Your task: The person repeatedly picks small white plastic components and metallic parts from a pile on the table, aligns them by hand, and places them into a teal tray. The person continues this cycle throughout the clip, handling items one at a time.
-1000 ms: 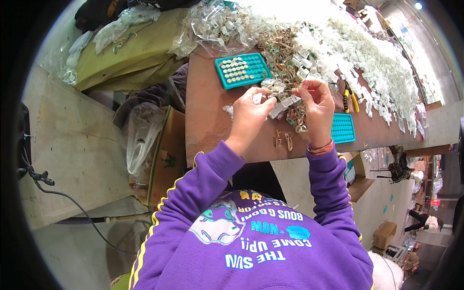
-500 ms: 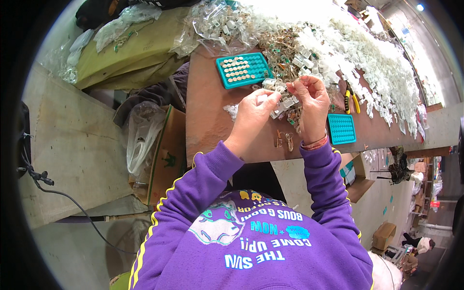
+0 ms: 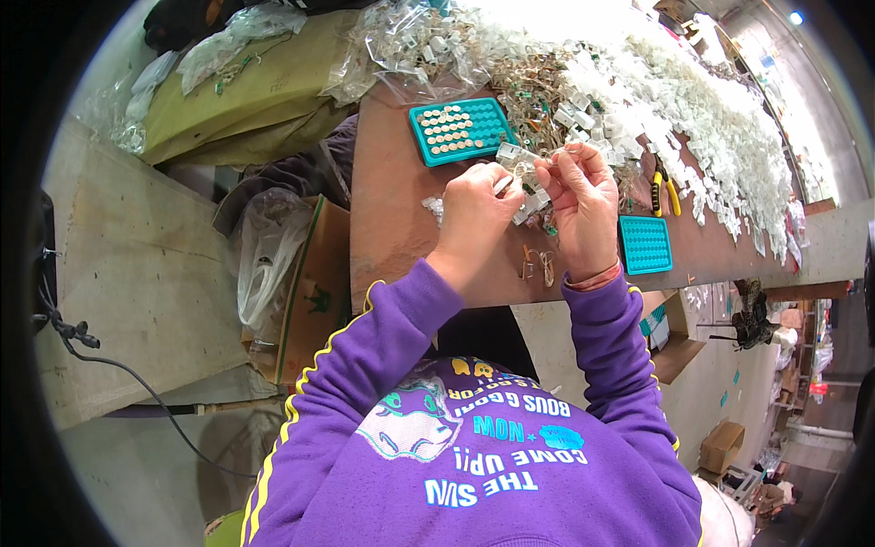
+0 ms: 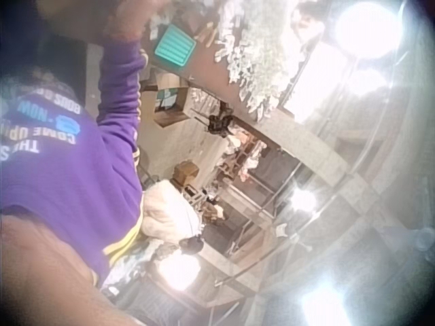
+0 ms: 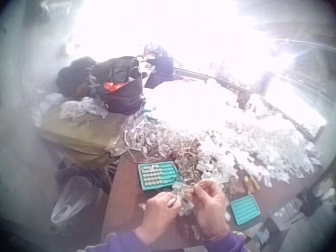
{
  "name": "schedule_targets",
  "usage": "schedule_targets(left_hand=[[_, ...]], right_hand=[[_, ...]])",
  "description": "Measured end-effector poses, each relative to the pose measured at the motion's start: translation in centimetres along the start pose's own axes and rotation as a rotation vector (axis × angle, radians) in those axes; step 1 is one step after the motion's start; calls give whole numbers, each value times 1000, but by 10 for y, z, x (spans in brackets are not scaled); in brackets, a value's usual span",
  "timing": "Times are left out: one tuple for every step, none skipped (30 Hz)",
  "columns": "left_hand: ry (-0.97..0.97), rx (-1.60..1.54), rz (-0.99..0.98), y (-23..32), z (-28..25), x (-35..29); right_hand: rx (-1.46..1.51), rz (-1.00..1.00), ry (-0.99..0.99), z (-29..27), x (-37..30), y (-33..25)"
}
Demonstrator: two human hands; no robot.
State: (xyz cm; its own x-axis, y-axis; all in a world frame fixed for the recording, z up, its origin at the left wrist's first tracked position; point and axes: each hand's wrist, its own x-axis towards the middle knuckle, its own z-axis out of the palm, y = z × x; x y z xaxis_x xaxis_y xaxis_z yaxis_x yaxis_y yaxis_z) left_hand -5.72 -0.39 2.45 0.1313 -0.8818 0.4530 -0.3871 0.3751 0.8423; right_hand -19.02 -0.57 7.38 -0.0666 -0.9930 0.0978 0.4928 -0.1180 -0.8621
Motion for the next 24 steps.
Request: schedule_targets(left_hand=[[10,-8,-1,-1,0,0],[36,-13,18,-1,0,1],[4,-66,-47,-1,0,1],[-11,-117,-90,-1,-1,1],[-38,-161,-151,-1,-2,1],[-48,-291,-215,-1,-3,2],[-67,-416,-297,-1,-6,3],[-108,-513,-431,-1,-8,4],[-147,-664,-478,-1,-12,4],[-165,-735,-521,-1,-15,5],[-179,-799,-557,0,-17,6],[-186,-869,-571,1,-18,6],[-183,-866,-592,2,-18,6],[-173,-869,-591,3,-18,6],[-167,-869,-587,4,-18,6],[-168,-885,-598,5,-18,6],[-173,-900,-606,6,-18,6],[-177,-902,-626,7,-18,6],[-188,-912,-617,8,-18,6],[-197,-909,-622,8,-18,6],[-205,-908,-621,9,-19,5],[-218,-893,-615,9,-19,5],[-229,-880,-604,9,-19,4],[-241,-874,-584,8,-18,3]], right_hand=[[32,30,-6,-1,0,0],[77,57,-26,-2,1,-1],[81,46,-9,-4,2,0],[98,30,-6,-7,3,0],[114,18,6,-9,4,0],[135,2,-10,-12,5,-1],[155,-9,-19,-15,6,-1],[169,-18,-2,-18,7,-2],[180,-45,-20,-20,7,-2],[186,-39,-17,-22,7,-2],[192,-34,-5,-24,7,-1],[197,-28,9,-25,7,-1],[214,-25,12,-25,7,-1],[232,-21,14,-25,7,-1],[250,-16,17,-25,7,0],[255,-14,10,-25,8,0],[261,-12,4,-24,8,0],[265,-11,11,-23,8,-1],[261,-7,-3,-22,7,-1],[254,-3,-3,-21,7,-1],[248,0,-3,-19,6,-2],[188,12,-28,-17,4,-2],[127,23,-53,-16,3,-3],[76,30,-90,-14,1,-3]])
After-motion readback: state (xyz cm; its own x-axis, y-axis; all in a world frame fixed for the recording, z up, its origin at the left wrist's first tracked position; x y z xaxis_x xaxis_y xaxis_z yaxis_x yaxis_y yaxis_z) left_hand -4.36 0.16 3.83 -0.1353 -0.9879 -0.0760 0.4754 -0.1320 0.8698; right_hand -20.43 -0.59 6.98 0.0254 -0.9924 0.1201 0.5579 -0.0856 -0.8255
